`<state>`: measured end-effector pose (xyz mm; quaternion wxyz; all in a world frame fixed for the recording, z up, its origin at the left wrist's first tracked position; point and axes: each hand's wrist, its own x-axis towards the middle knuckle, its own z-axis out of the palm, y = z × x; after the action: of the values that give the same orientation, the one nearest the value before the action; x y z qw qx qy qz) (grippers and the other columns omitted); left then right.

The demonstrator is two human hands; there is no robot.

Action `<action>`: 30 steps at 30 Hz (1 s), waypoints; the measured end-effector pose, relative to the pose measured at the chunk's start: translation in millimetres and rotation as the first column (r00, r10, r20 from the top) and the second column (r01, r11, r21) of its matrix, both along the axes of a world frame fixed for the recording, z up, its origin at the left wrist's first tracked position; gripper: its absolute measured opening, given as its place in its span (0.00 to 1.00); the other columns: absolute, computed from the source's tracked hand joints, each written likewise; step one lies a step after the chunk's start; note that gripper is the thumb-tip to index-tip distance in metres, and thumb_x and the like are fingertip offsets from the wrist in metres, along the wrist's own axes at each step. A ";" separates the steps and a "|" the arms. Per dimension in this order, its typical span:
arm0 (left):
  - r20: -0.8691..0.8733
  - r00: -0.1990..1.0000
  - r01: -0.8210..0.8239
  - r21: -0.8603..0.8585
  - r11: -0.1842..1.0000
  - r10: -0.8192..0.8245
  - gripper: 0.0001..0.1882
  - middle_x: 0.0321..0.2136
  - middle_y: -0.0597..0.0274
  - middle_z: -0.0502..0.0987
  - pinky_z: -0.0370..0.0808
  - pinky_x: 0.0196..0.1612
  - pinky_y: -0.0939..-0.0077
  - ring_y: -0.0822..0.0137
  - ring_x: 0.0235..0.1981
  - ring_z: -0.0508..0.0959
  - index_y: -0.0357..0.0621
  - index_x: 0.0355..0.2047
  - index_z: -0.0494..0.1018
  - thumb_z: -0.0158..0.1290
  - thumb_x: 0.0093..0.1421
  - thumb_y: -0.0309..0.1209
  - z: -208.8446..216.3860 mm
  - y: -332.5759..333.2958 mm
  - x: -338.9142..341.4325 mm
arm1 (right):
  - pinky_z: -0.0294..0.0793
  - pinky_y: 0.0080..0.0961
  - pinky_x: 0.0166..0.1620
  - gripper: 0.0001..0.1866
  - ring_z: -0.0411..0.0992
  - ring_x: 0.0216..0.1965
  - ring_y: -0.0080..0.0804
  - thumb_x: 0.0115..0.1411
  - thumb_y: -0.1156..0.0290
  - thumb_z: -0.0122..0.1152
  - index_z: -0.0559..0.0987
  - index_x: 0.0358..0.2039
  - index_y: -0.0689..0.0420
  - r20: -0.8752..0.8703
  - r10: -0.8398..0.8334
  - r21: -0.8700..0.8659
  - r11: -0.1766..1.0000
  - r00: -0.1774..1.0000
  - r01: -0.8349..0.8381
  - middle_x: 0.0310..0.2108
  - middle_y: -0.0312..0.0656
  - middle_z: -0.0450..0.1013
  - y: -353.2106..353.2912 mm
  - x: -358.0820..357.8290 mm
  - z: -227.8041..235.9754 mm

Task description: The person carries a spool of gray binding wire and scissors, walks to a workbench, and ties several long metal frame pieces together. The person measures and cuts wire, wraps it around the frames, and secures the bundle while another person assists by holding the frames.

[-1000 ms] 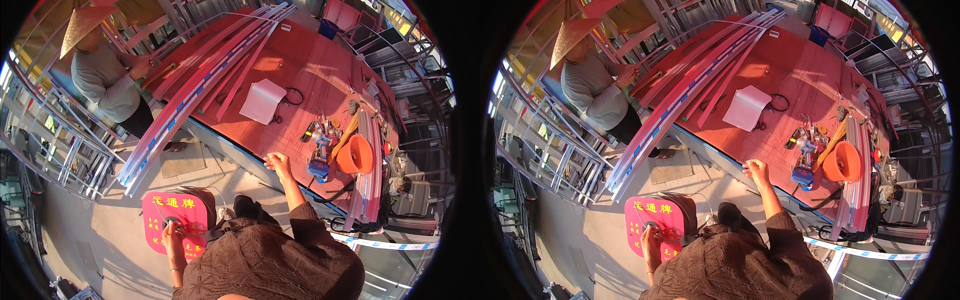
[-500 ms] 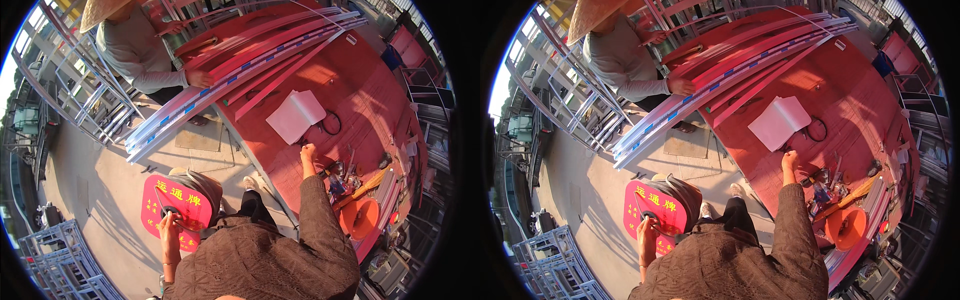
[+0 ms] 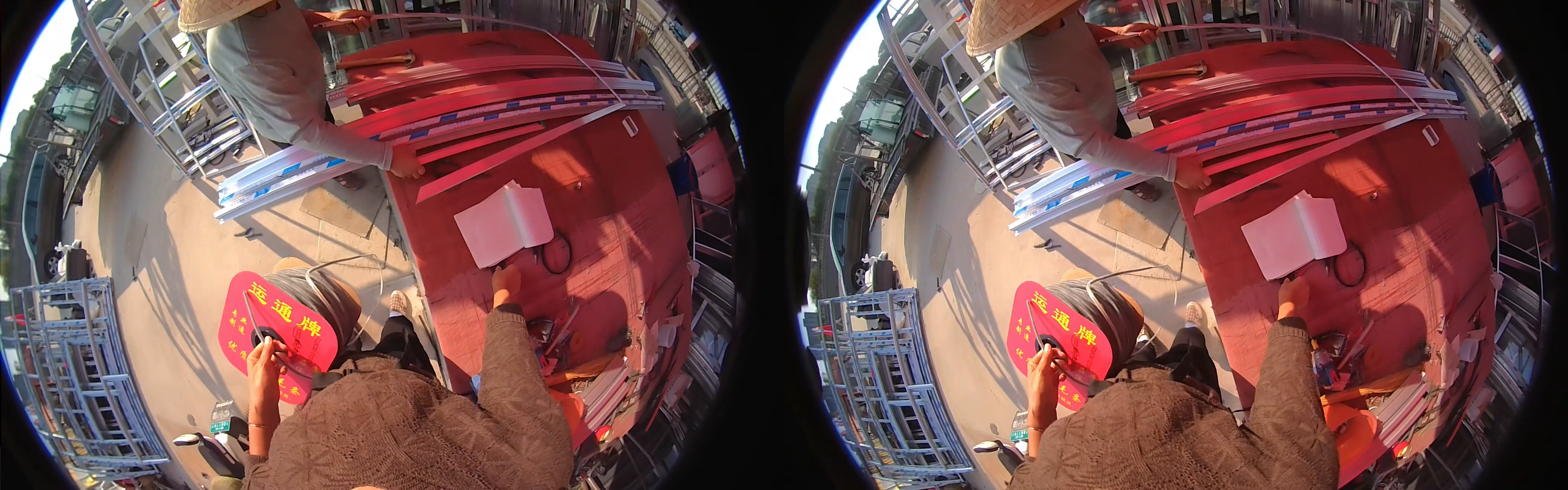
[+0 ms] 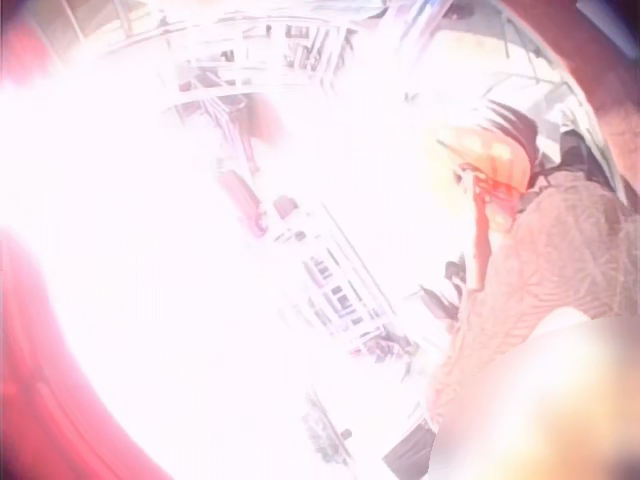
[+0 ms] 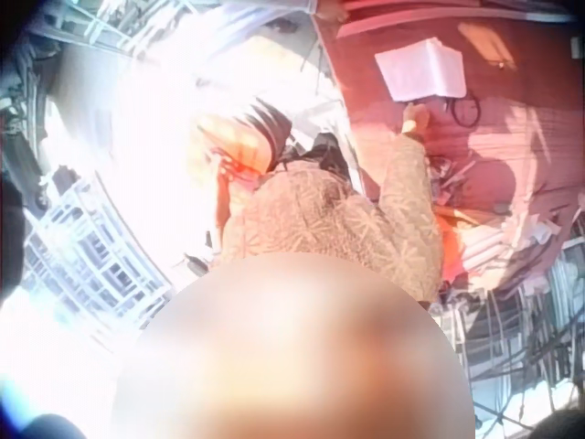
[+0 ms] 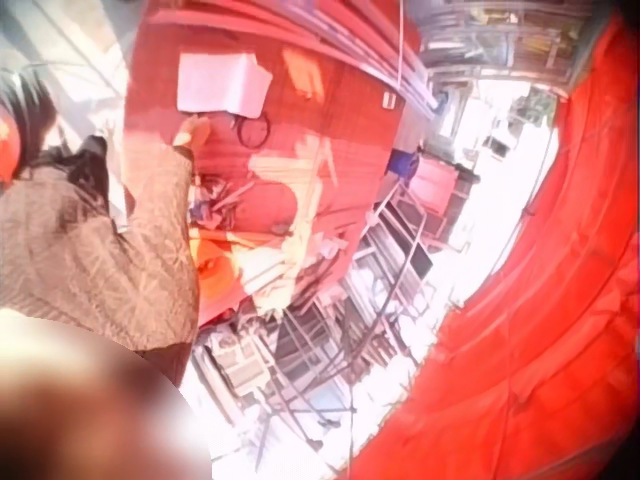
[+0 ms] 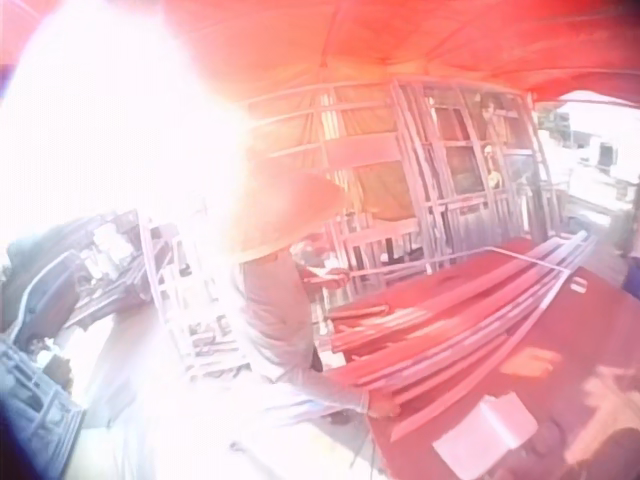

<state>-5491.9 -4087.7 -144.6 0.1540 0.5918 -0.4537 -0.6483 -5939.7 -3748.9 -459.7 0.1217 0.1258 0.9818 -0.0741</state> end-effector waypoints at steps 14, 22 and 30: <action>-0.091 0.993 -0.082 -0.031 0.996 0.079 0.19 0.21 0.70 0.76 0.65 0.23 0.86 0.82 0.19 0.70 0.43 0.32 0.78 0.51 0.73 0.45 -3.5 -18.9 52.9 | 0.68 0.22 0.14 0.14 0.76 0.16 0.28 0.64 0.68 0.63 0.78 0.24 0.65 0.201 -0.413 -0.636 0.635 0.888 0.439 0.21 0.42 0.78 29.6 44.9 -36.9; -0.131 0.989 -0.076 -0.021 0.997 0.072 0.19 0.21 0.71 0.76 0.65 0.24 0.85 0.82 0.20 0.71 0.45 0.33 0.78 0.51 0.73 0.46 -12.0 -55.0 131.5 | 0.62 0.22 0.13 0.28 0.70 0.11 0.25 0.59 0.46 0.72 0.78 0.22 0.61 0.291 -0.132 -0.642 0.708 0.948 0.295 0.18 0.40 0.76 -54.3 180.8 21.0; -0.165 0.982 -0.104 -0.069 0.992 0.092 0.20 0.19 0.70 0.76 0.65 0.23 0.86 0.82 0.19 0.72 0.45 0.34 0.78 0.50 0.73 0.47 -26.4 -95.8 217.4 | 0.57 0.17 0.16 0.13 0.64 0.12 0.19 0.68 0.65 0.64 0.77 0.45 0.62 0.293 0.409 -0.925 0.351 0.864 0.147 0.22 0.42 0.77 -218.6 295.5 107.2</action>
<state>-5274.6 -4183.6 -171.0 0.2449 0.5524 -0.4349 -0.6677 -5644.3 -3967.5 -352.5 0.4146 -0.0334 0.7084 -0.5702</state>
